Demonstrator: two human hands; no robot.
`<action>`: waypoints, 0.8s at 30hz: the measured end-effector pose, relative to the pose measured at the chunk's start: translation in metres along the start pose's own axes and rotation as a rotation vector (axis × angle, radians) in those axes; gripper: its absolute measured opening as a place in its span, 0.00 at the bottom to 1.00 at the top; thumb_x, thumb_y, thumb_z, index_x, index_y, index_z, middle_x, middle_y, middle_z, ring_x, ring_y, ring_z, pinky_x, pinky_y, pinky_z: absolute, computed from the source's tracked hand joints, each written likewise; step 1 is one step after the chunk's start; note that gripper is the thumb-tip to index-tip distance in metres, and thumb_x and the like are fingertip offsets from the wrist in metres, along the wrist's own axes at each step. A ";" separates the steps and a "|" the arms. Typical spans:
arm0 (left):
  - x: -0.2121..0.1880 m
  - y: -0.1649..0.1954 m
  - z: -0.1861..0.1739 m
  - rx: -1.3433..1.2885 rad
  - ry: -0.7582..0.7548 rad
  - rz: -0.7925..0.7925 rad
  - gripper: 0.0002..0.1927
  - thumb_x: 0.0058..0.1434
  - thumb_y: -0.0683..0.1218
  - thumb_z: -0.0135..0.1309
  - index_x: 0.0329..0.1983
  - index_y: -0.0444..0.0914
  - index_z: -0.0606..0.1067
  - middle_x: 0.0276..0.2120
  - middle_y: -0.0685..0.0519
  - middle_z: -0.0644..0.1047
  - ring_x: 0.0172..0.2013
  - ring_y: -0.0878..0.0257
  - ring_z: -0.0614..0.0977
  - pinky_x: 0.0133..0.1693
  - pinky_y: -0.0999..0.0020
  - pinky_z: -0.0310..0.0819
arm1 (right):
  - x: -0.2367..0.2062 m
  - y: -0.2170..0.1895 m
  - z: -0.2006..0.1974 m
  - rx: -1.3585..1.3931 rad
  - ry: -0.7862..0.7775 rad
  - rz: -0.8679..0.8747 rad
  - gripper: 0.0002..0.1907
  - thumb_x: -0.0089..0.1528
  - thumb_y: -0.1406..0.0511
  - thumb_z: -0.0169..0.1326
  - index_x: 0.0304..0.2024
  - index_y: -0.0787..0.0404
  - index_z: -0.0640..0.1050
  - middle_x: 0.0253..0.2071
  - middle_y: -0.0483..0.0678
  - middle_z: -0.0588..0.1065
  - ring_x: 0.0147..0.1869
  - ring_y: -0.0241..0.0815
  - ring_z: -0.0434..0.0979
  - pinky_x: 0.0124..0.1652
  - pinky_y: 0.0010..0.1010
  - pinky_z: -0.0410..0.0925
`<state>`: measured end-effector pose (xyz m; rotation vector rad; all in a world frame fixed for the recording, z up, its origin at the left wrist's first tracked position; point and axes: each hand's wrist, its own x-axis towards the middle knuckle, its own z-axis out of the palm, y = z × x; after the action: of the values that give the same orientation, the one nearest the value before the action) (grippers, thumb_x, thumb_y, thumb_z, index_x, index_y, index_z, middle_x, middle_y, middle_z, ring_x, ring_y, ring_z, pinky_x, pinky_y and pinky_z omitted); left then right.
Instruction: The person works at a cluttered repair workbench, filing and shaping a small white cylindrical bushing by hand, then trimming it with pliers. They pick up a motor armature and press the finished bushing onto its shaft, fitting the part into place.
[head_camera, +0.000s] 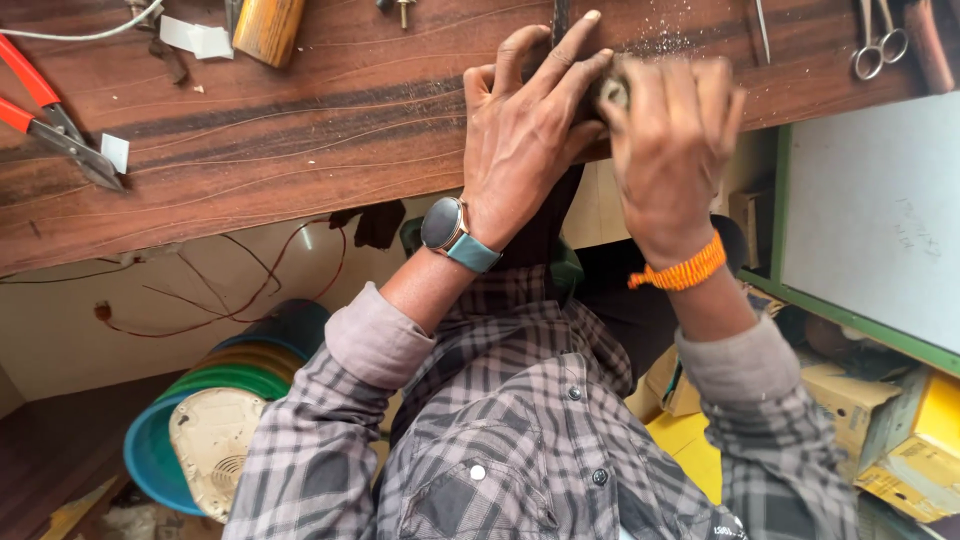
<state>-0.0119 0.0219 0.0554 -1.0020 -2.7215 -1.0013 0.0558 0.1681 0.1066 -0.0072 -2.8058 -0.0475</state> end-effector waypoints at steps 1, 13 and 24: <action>0.000 0.000 0.000 -0.019 0.006 -0.005 0.36 0.56 0.60 0.68 0.67 0.49 0.73 0.73 0.64 0.62 0.68 0.56 0.64 0.58 0.57 0.61 | -0.003 0.002 -0.004 0.053 -0.021 0.033 0.12 0.67 0.64 0.64 0.48 0.64 0.79 0.47 0.48 0.78 0.56 0.47 0.72 0.56 0.40 0.63; -0.001 -0.002 0.002 -0.032 0.010 -0.022 0.36 0.57 0.63 0.67 0.66 0.48 0.74 0.72 0.63 0.63 0.68 0.57 0.64 0.57 0.56 0.62 | -0.008 0.009 0.003 0.390 0.006 0.063 0.12 0.70 0.71 0.62 0.56 0.65 0.79 0.54 0.51 0.79 0.60 0.50 0.75 0.60 0.39 0.71; 0.000 -0.001 0.001 -0.040 0.022 -0.012 0.35 0.57 0.62 0.67 0.66 0.47 0.74 0.72 0.61 0.63 0.67 0.57 0.64 0.57 0.56 0.62 | 0.001 0.004 -0.010 0.645 -0.055 0.166 0.12 0.72 0.71 0.61 0.58 0.62 0.80 0.51 0.52 0.78 0.54 0.45 0.81 0.53 0.33 0.76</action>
<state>-0.0122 0.0220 0.0543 -0.9762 -2.7034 -1.0661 0.0580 0.1717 0.1163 -0.0874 -2.7288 0.8996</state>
